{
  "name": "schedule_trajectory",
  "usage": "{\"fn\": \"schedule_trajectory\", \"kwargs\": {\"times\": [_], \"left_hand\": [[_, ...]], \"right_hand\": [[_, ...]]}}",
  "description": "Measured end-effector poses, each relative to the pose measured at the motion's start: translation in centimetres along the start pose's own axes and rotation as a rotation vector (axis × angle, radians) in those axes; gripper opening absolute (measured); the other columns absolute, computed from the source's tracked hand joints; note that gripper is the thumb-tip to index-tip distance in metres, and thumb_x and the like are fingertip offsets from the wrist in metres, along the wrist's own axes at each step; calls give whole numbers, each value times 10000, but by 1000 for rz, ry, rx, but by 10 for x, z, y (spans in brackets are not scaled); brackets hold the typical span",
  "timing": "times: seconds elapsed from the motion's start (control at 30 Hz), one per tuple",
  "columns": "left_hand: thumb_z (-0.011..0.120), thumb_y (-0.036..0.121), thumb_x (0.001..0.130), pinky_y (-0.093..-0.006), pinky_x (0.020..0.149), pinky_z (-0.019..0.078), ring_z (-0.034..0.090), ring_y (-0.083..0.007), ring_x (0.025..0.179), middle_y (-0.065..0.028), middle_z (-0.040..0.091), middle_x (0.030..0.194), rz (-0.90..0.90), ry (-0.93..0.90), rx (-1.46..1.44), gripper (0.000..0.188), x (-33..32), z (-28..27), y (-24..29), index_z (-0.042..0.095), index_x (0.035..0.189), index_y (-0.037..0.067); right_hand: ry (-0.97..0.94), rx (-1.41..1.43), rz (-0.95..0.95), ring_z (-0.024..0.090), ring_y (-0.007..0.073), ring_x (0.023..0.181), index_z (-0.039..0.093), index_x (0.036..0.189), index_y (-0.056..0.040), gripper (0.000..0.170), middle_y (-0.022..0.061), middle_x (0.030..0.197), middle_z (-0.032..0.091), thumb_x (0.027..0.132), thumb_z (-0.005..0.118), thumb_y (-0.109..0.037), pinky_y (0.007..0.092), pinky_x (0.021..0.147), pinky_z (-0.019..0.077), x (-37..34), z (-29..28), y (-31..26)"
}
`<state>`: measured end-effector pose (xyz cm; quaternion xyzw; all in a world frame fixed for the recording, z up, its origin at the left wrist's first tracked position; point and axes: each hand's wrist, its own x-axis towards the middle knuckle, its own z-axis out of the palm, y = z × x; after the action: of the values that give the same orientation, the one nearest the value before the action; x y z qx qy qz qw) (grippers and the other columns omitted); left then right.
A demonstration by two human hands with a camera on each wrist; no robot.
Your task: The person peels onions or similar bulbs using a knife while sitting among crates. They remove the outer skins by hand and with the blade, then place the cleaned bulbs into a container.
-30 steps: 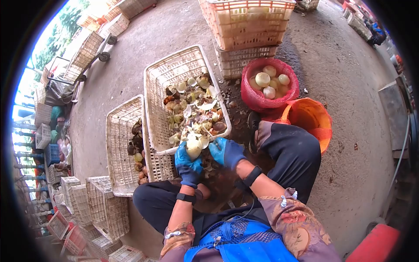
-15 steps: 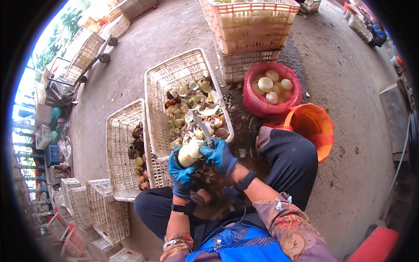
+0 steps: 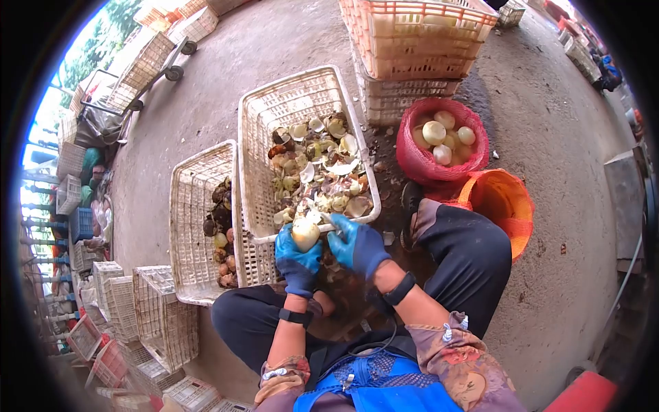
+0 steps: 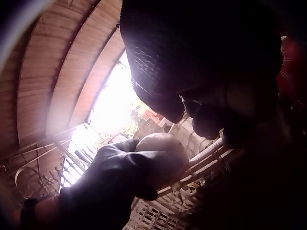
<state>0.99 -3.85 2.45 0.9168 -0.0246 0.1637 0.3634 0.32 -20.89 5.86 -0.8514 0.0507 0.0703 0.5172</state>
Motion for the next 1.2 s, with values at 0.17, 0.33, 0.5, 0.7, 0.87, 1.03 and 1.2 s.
{"fn": "schedule_trajectory", "kwargs": {"times": [0.17,0.33,0.5,0.7,0.87,1.03,1.2], "left_hand": [[801,177,624,-457,913,474,584,-404,1047,-220,599,1135,53,12,52,679,-3,8,-11,538,1228,12],[769,156,640,-463,925,465,576,-409,1061,-229,586,1163,-11,-23,12,687,-9,12,-8,507,1260,17],[743,138,665,-470,938,456,558,-419,1082,-226,576,1180,32,-6,44,672,-10,13,-3,487,1276,21],[733,111,678,-476,953,445,542,-423,1101,-226,559,1204,83,-22,92,665,-10,13,-2,470,1283,23],[731,91,681,-476,964,438,540,-424,1097,-225,546,1215,123,-7,127,672,-12,15,0,459,1293,29],[725,65,683,-475,987,427,522,-422,1145,-216,534,1248,70,-8,23,681,-15,15,-4,451,1305,35],[720,61,685,-451,1023,410,511,-405,1188,-209,530,1269,116,11,-54,671,-15,12,-6,461,1303,29]], "right_hand": [[-123,-452,-182,675,317,817,478,1381,-202,475,107,949,663,926,545,-319,488,637,518,-19,14,11],[-67,-749,-183,679,247,744,486,1383,-221,497,74,859,630,892,559,-239,448,562,500,-27,9,3],[-23,-887,-275,671,217,687,508,1353,-224,494,55,816,612,864,564,-180,403,521,486,-27,-3,-6],[5,-949,-241,667,208,649,544,1299,-216,419,39,777,612,883,542,-165,391,477,482,-24,-1,-3],[-11,-938,-122,696,222,703,549,1293,-201,412,56,813,661,884,536,-158,394,501,505,-6,4,15],[10,-311,29,677,356,774,580,1218,-170,326,158,879,688,900,548,-234,469,646,524,4,0,21],[-108,-322,-85,675,368,786,600,1090,-165,212,149,874,693,899,549,-241,482,671,521,-9,0,0]]}}
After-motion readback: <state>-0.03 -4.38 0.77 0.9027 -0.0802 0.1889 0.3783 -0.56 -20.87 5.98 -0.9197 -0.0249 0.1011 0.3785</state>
